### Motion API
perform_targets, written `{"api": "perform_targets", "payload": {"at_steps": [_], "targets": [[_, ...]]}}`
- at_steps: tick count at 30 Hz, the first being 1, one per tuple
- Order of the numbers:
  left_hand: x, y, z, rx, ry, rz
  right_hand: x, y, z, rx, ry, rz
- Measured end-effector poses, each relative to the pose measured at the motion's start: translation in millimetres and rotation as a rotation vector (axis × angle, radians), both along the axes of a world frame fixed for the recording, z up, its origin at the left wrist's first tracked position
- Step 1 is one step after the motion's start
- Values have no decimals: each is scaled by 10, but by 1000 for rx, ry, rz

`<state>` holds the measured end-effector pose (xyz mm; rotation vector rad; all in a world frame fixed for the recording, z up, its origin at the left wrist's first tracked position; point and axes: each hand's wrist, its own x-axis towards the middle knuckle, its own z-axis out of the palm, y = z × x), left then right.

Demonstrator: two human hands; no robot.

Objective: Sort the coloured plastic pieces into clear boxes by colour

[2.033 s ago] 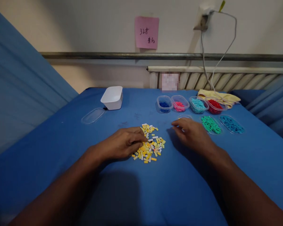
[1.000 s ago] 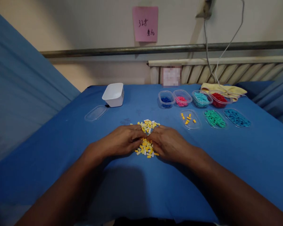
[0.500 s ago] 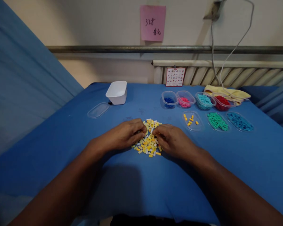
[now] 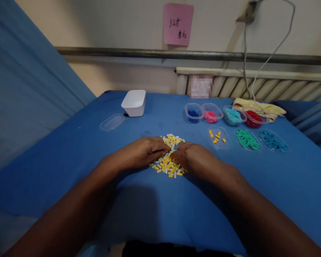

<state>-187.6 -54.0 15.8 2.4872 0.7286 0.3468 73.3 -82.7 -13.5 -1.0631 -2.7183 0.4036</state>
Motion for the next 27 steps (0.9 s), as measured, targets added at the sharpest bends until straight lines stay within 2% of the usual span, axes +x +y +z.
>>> {"api": "perform_targets", "payload": {"at_steps": [3,6,11,16,20,24,27], "targets": [[1,-2,8,8,12,18,-47,39,22,-30,-51,25],[2,-6,21,16,27,62,-57,59,17,-61,-4,32],[20,-15,44,-13,7,125,-19,55,-32,-56,76,-10],[36,-12,52,-36,-6,204,-50,53,-32,-61,52,-22],[37,4,21,-32,-22,204,-82,60,-27,-77,41,-12],[44,-1,-8,-65,-45,219,-35,51,-30,-119,157,-21],[88,-25,-45,-191,-149,279,20,35,-18,-254,399,-134]]}}
